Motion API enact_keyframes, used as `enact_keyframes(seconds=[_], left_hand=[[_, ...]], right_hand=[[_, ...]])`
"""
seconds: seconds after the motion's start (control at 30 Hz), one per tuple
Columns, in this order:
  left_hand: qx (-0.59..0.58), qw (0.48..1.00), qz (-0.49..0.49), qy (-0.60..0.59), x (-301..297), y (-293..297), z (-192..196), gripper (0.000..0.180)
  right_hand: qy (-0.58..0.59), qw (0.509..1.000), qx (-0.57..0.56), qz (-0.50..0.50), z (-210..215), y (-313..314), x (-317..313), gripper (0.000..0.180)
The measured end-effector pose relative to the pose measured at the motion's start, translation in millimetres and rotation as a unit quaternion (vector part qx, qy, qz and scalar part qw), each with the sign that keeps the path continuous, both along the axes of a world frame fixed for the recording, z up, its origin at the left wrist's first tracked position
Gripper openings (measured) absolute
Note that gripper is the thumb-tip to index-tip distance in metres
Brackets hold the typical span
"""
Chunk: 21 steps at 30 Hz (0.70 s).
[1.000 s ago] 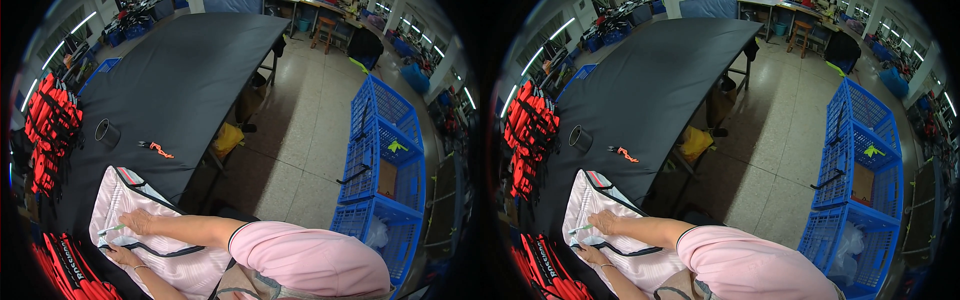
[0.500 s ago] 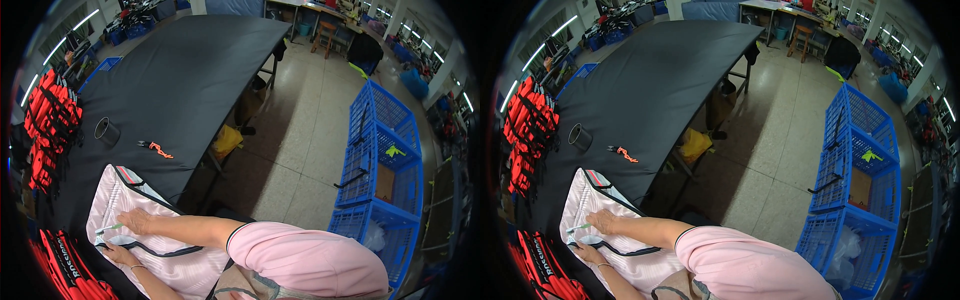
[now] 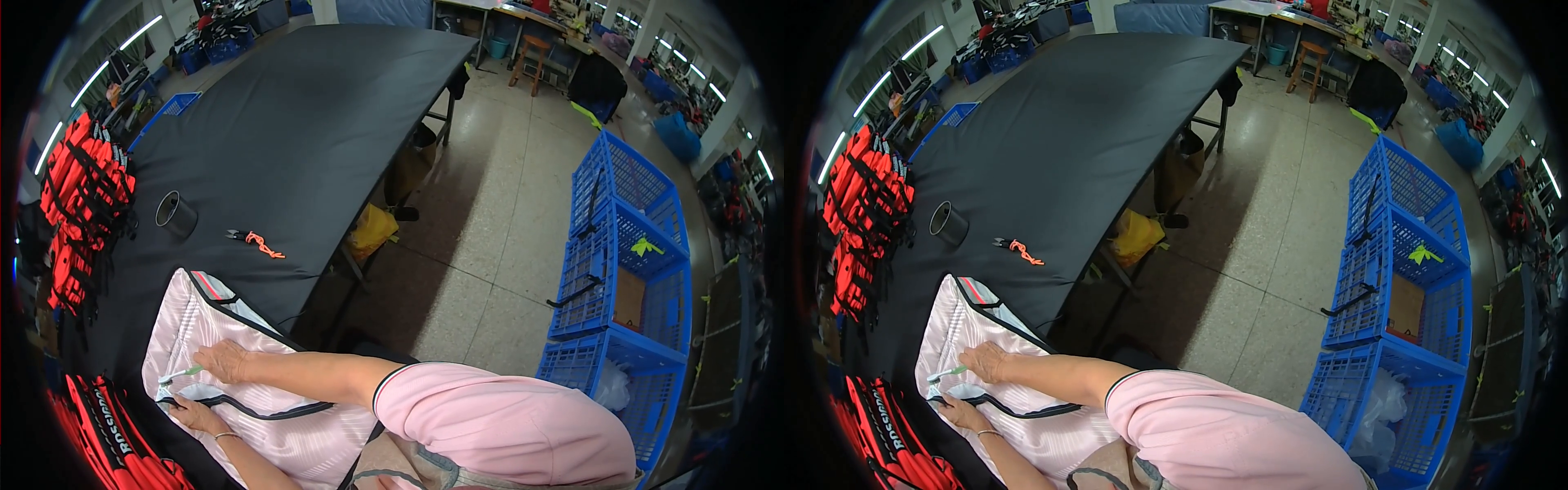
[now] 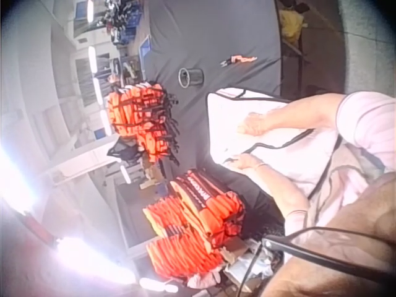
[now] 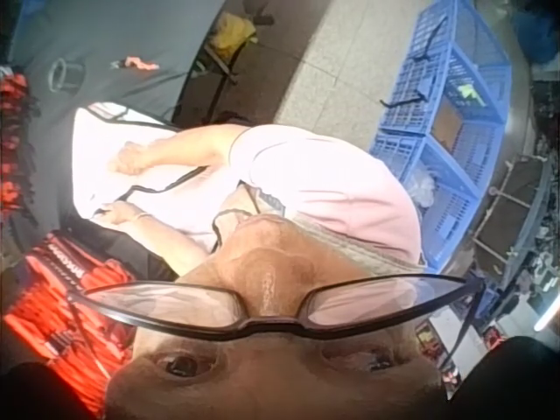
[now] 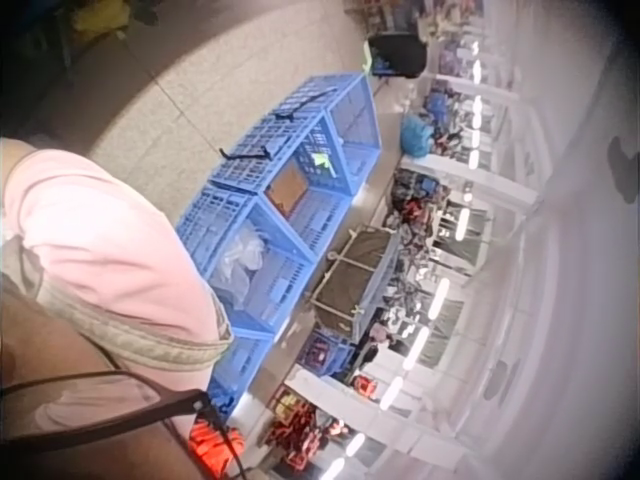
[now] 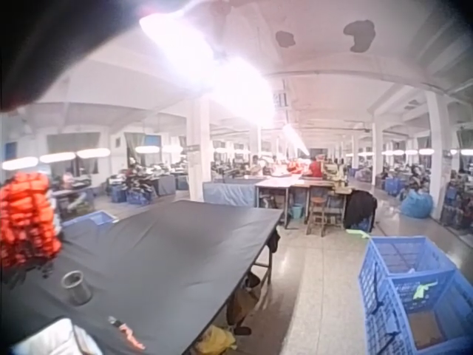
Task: Inspecting and adjusting buckles, zippers, and seams on backpacks and zippered pouches using a brush and pliers.
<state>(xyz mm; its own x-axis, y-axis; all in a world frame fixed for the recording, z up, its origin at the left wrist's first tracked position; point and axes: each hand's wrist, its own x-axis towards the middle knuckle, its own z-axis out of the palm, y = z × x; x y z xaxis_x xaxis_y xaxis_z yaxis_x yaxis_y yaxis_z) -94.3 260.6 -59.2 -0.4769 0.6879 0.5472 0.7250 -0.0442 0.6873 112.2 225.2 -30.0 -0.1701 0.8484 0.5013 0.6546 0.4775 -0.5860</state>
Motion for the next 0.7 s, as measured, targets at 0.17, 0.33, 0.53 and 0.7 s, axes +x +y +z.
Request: enact_keyframes(seconds=[0.17, 0.33, 0.53, 0.7], left_hand=[[0.008, 0.999, -0.013, -0.052, 8.2, -4.7, 5.4, 0.046], [-0.022, 0.999, -0.009, -0.029, 16.1, -10.3, 13.6, 0.045], [-0.004, 0.999, -0.016, -0.047, 10.2, -5.0, 10.0, 0.047], [-0.081, 0.996, 0.026, 0.008, 9.3, -6.2, 16.3, 0.052]], right_hand=[[0.0, 1.0, -0.003, 0.002, -0.4, 0.1, -0.2, 0.016], [-0.004, 1.0, -0.002, -0.005, -4.6, 0.5, 0.1, 0.016], [0.007, 1.0, 0.01, 0.002, -3.1, 2.2, -0.4, 0.017], [0.007, 1.0, 0.005, 0.007, -1.9, 1.5, -0.9, 0.016]])
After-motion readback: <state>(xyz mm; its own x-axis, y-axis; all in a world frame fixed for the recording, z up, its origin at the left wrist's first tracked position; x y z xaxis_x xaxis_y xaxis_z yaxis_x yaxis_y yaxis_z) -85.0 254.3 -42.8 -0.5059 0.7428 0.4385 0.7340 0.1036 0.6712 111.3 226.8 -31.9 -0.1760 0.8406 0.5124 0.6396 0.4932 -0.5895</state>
